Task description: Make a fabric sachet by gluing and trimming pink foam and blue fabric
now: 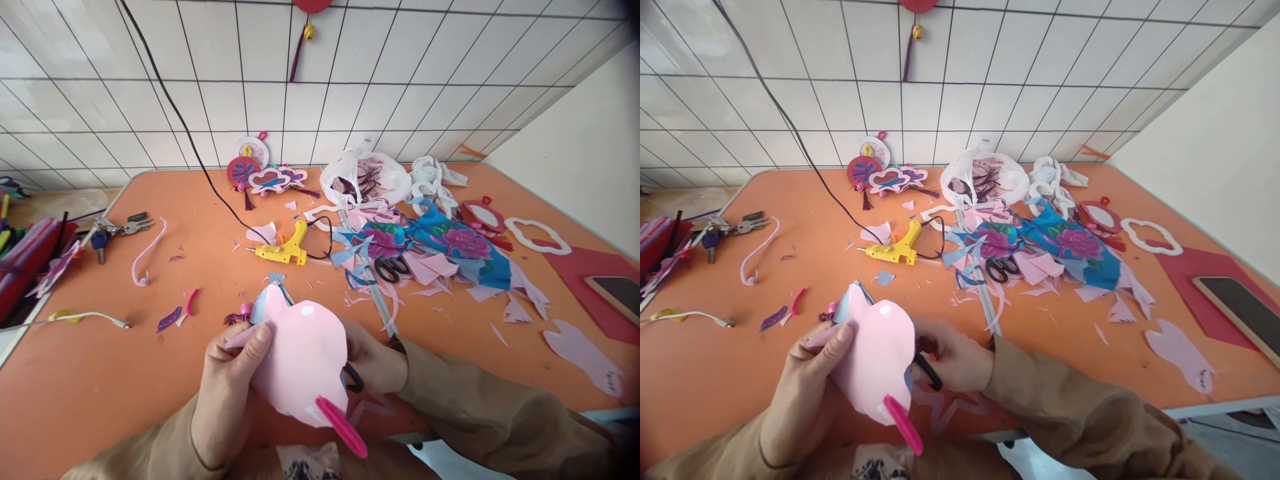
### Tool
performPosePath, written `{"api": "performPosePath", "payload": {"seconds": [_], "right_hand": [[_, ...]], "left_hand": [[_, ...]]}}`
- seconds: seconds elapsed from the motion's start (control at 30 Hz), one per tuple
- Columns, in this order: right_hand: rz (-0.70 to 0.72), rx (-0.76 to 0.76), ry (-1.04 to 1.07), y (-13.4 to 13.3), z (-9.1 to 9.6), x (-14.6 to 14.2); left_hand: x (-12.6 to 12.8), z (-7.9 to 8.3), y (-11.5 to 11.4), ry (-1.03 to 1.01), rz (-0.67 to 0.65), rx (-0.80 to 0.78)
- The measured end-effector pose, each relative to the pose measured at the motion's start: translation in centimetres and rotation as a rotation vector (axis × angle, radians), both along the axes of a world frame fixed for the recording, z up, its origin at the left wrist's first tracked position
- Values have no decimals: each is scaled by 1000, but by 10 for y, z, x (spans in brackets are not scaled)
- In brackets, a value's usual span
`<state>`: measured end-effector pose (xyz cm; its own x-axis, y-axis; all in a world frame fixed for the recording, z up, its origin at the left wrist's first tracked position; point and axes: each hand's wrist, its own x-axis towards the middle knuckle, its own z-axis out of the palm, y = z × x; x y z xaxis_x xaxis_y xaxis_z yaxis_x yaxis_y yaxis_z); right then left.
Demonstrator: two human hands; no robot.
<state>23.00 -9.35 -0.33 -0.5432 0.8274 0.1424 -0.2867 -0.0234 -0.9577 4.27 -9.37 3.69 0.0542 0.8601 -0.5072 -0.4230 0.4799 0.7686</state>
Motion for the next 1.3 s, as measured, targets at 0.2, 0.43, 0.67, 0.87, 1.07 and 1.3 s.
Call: {"api": "performPosePath", "payload": {"seconds": [0.2, 0.43, 0.67, 0.87, 1.07, 1.3], "right_hand": [[10, -9, -4, 7, 13, 6], [80, -100, 13, 12, 10, 13], [82, -103, -14, 9, 27, 24], [36, 71, -353, 12, 58, 54], [222, 262, -630, 46, 92, 83], [558, 231, -811, 77, 112, 81]], "left_hand": [[-5, 3, 5, 25, 3, 43], [-10, 6, 11, 72, -40, 94], [-21, 5, 18, 158, -120, 217], [-27, 12, 31, 190, -175, 338], [-33, 28, 52, 140, -314, 287], [-48, 45, 99, 224, -796, 323]]}}
